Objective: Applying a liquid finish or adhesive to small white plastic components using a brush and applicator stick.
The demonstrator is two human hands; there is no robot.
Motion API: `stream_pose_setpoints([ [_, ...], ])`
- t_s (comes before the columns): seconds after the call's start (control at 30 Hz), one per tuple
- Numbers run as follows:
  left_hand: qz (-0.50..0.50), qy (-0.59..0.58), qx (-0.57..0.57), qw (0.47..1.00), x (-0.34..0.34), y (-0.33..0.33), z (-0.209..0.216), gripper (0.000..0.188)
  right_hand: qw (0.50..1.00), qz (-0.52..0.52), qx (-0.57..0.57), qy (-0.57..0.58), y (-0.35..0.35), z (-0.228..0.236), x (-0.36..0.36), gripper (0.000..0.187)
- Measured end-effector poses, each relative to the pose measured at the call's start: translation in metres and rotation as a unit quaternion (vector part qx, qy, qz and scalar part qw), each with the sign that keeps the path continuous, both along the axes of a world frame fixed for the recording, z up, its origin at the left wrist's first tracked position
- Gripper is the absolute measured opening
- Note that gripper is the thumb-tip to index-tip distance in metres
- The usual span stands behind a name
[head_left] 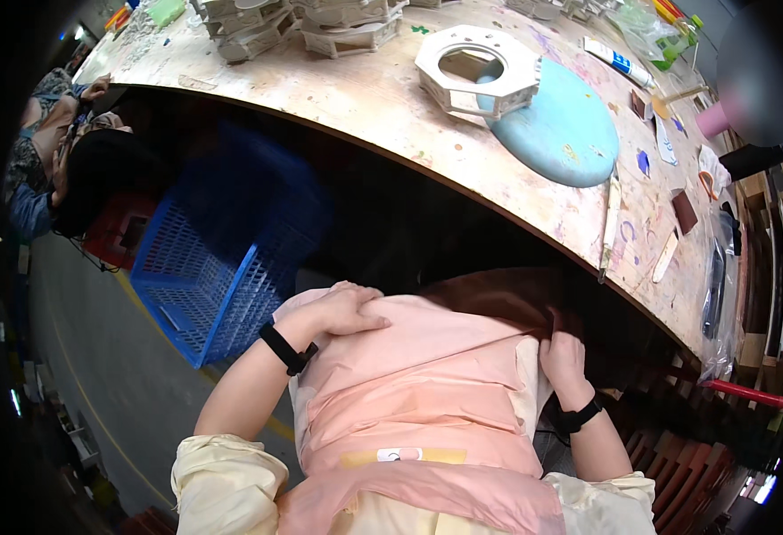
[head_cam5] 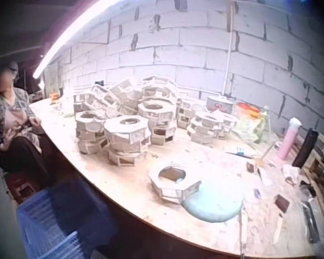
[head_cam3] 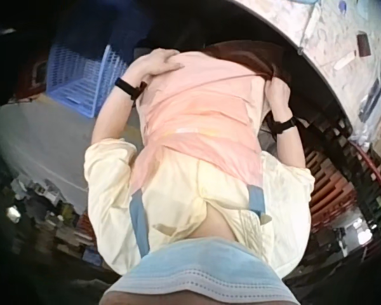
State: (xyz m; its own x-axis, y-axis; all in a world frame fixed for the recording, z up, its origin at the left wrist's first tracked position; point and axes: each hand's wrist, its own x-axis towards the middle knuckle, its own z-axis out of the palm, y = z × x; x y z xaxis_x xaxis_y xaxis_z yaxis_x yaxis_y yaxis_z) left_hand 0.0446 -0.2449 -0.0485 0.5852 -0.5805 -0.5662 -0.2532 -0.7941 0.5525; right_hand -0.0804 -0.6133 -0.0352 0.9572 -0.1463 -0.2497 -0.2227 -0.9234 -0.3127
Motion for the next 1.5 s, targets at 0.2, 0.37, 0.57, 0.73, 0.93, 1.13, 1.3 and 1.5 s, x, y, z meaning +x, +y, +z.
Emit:
stream_pose_setpoints([
  [0.2, 0.267, -0.276, 0.062, 0.921, -0.005, 0.034, -0.062, 0.016, 0.914, 0.220, 0.332, -0.077, 0.050, 0.068, 0.009, 0.053],
  [0.37, 0.254, -0.207, -0.030, 0.944, -0.015, 0.026, -0.036, 0.041, 0.809, 0.438, 0.360, 0.155, 0.088, 0.045, 0.015, 0.054],
  [0.57, 0.298, -0.121, -0.033, 0.946, -0.020, 0.052, -0.007, 0.044, 0.862, 0.314, -0.311, -0.249, 0.015, 0.021, 0.054, 0.061],
  [0.73, 0.258, -0.097, -0.047, 0.960, 0.001, 0.027, -0.052, 0.045, 0.970, 0.228, -0.009, 0.087, 0.036, 0.037, 0.008, 0.063],
  [0.93, 0.025, 0.114, 0.144, 0.983, 0.019, -0.030, -0.119, 0.053, 0.971, 0.218, 0.100, 0.011, 0.034, 0.038, -0.024, 0.061],
  [1.13, -0.022, 0.393, 0.149, 0.907, -0.016, -0.066, -0.197, 0.052, 0.975, 0.172, 0.136, 0.049, 0.035, 0.034, -0.029, 0.056],
  [1.3, 0.060, 0.517, 0.083, 0.850, -0.009, -0.091, -0.176, 0.041, 0.971, 0.145, 0.153, 0.112, 0.032, 0.038, -0.012, 0.059],
  [1.5, 0.048, 0.525, -0.002, 0.850, 0.000, -0.072, -0.222, 0.042, 0.949, 0.088, 0.167, 0.253, 0.038, 0.048, 0.028, 0.044],
])
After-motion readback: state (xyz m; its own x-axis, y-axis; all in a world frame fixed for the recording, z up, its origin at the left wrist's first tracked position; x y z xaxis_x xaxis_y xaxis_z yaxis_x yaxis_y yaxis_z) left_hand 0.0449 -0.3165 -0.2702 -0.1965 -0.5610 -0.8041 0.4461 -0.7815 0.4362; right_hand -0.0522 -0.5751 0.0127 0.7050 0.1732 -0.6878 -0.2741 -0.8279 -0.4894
